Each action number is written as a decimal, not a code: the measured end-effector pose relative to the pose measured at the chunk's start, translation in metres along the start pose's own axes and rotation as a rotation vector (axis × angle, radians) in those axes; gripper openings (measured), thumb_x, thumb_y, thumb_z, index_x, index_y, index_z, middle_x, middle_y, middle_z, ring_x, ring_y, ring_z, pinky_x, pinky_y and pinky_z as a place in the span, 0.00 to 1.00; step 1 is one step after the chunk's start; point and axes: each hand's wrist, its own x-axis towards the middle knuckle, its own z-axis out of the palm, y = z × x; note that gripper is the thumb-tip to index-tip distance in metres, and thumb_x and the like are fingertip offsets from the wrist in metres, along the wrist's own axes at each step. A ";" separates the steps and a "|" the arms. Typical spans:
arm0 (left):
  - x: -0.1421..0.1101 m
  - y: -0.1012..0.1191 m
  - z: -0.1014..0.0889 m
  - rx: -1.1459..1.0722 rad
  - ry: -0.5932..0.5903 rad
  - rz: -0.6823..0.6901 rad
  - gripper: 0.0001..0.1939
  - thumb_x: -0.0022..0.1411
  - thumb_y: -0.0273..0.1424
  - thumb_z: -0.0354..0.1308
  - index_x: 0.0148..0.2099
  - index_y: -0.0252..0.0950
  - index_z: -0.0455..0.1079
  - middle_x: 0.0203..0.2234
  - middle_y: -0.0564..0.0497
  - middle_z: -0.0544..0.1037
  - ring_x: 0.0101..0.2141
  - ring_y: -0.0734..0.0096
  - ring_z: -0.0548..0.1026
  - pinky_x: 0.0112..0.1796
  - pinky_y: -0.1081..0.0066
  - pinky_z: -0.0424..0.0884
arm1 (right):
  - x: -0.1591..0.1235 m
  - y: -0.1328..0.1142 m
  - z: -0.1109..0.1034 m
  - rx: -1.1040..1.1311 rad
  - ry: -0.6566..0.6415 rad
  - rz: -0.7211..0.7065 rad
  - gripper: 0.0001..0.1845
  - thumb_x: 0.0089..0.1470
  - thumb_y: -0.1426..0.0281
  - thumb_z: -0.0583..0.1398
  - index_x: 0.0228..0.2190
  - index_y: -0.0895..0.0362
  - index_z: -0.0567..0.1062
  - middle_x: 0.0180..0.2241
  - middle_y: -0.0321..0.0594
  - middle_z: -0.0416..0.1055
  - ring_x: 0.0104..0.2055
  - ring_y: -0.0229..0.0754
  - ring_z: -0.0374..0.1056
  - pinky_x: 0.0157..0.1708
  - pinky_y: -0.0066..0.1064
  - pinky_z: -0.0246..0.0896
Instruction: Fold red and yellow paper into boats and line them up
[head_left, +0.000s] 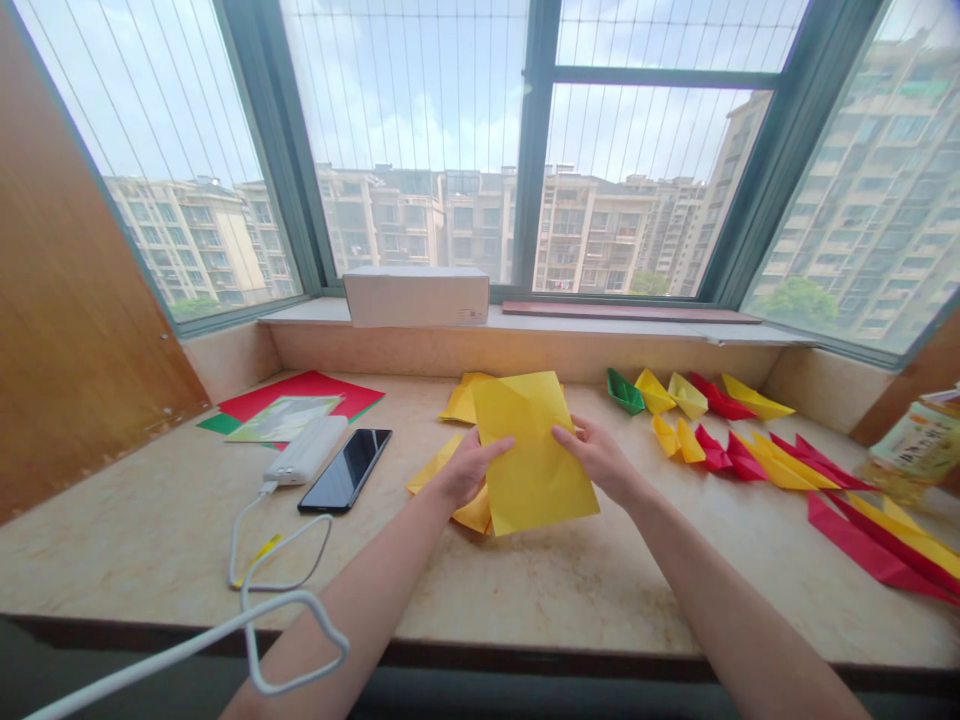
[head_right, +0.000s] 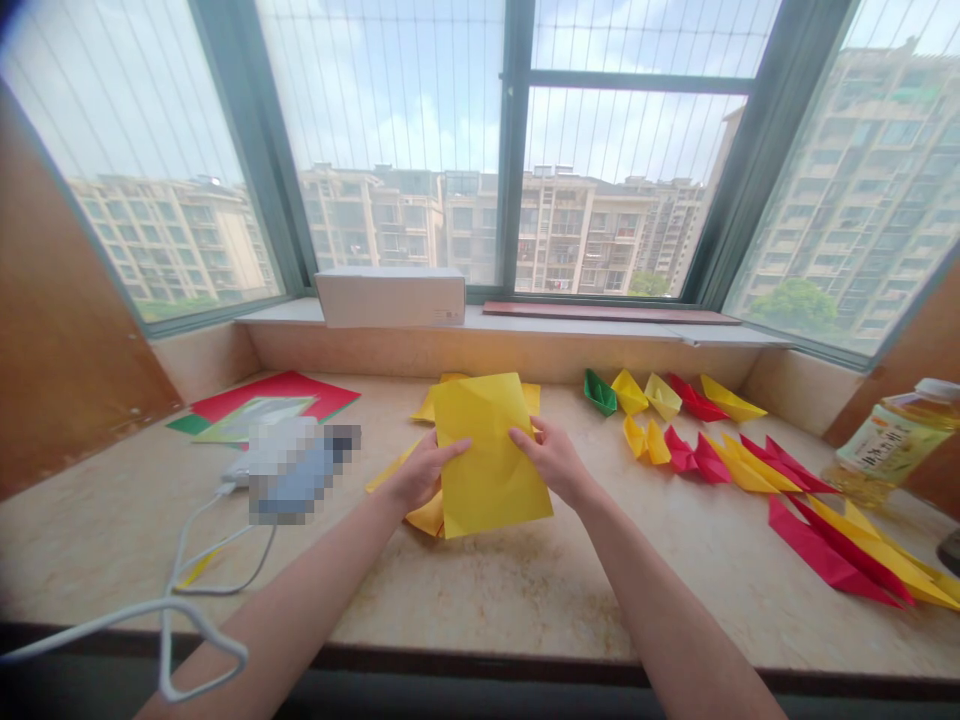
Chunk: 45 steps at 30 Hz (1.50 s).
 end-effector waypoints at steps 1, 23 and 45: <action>0.001 0.000 0.000 0.002 0.007 -0.004 0.23 0.56 0.28 0.65 0.55 0.35 0.70 0.52 0.39 0.75 0.51 0.51 0.74 0.53 0.56 0.68 | 0.001 0.000 0.000 0.009 0.026 -0.009 0.24 0.46 0.60 0.68 0.45 0.53 0.75 0.35 0.41 0.80 0.31 0.50 0.78 0.27 0.37 0.76; 0.004 -0.002 -0.001 0.063 0.021 -0.052 0.18 0.60 0.36 0.62 0.50 0.32 0.74 0.46 0.39 0.79 0.47 0.53 0.77 0.47 0.60 0.73 | 0.003 0.004 -0.002 0.095 0.138 -0.053 0.20 0.51 0.56 0.64 0.44 0.52 0.75 0.38 0.40 0.80 0.42 0.51 0.77 0.35 0.37 0.75; -0.001 0.002 0.005 0.114 -0.028 0.012 0.21 0.55 0.35 0.66 0.50 0.32 0.73 0.46 0.39 0.79 0.44 0.56 0.78 0.45 0.64 0.72 | 0.005 0.003 -0.007 0.080 0.169 -0.058 0.38 0.49 0.61 0.66 0.60 0.48 0.62 0.47 0.41 0.76 0.43 0.49 0.76 0.41 0.39 0.74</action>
